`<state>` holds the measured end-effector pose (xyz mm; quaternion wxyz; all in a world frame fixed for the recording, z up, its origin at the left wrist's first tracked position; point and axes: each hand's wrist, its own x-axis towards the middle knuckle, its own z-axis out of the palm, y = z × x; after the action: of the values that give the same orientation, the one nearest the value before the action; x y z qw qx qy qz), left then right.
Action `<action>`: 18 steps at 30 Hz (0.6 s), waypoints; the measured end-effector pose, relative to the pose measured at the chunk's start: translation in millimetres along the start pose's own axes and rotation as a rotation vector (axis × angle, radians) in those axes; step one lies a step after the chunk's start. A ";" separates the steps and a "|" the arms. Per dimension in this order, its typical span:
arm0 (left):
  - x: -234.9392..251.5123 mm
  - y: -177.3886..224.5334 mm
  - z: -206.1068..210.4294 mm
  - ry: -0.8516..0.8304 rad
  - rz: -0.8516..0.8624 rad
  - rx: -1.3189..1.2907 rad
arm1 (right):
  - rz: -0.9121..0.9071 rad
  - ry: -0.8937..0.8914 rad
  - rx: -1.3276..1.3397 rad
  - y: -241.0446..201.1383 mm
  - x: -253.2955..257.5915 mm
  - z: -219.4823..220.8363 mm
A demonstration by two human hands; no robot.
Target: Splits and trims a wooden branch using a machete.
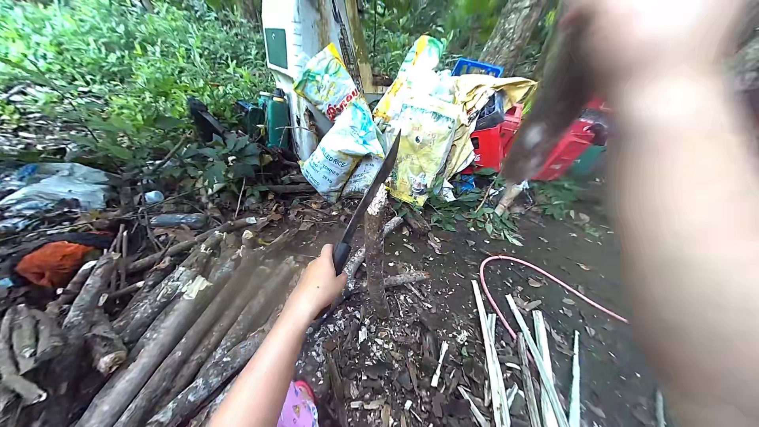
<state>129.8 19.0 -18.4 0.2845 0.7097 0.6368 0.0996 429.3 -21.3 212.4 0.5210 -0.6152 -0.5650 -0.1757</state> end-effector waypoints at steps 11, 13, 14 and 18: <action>3.5 2.4 -5.6 -0.023 0.007 0.089 | 0.221 -1.004 -0.499 62.4 -107.7 100.2; 5.7 6.6 -6.2 -0.025 0.016 0.086 | 0.207 -0.867 -0.378 53.4 -83.4 77.0; 6.2 9.1 -6.5 -0.029 0.017 0.085 | 0.195 -0.772 -0.325 42.3 -67.8 60.1; 8.3 16.1 -5.7 -0.038 0.015 0.103 | 0.141 -0.232 -0.107 -2.7 4.8 -5.2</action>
<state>142.0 28.1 -7.0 0.2589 0.7298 0.6303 0.0553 430.3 -23.7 219.5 0.4297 -0.6964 -0.5666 -0.0963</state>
